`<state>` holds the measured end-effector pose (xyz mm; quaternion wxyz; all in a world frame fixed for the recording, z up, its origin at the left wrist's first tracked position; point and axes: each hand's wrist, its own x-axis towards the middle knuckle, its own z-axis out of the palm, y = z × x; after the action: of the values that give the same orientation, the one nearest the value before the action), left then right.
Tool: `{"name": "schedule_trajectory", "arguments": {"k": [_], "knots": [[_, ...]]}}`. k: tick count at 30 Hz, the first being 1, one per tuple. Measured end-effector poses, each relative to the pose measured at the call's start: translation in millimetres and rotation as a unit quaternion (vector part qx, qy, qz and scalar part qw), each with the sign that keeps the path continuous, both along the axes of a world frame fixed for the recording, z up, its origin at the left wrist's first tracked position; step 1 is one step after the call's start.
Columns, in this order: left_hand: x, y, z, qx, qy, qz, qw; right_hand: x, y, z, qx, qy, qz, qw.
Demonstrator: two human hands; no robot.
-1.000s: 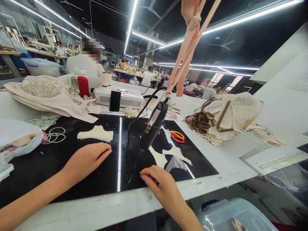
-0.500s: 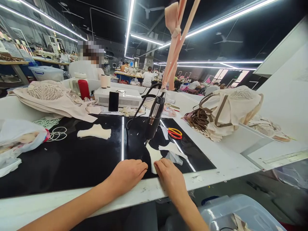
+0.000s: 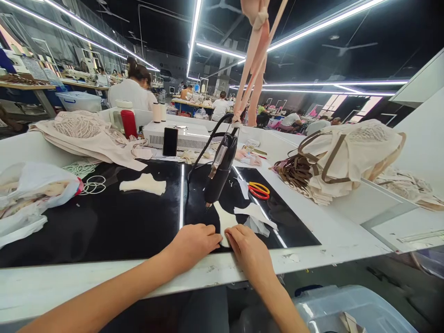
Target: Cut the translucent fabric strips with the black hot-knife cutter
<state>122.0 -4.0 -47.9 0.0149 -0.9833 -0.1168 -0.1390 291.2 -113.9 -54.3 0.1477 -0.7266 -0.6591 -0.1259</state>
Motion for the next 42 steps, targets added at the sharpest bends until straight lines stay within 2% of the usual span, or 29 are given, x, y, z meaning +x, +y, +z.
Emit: {"name": "schedule_trajectory", "arguments": {"k": [6,11,16,28,35,42], "knots": [[2,-2,4.4,0.057,0.018,-0.045,0.997,0,-1,1.7,-0.008,0.016,0.004,1.000],[4,0,-0.3,0.062,0.006,-0.035,0.997,-1,-1,2.2,-0.012,0.032,0.003,0.999],[10,3,-7.2,0.036,-0.015,-0.013,0.999,0,-3,4.3,-0.019,0.062,0.008,0.998],[11,2,5.7,-0.078,-0.043,0.054,0.995,5,-12,10.2,-0.007,0.210,0.056,0.976],[10,1,10.1,-0.107,-0.040,0.064,0.991,8,4,14.9,0.066,0.333,0.046,0.940],[13,-2,6.8,-0.097,-0.007,0.032,0.995,24,30,28.1,0.118,0.488,-0.003,0.865]]}}
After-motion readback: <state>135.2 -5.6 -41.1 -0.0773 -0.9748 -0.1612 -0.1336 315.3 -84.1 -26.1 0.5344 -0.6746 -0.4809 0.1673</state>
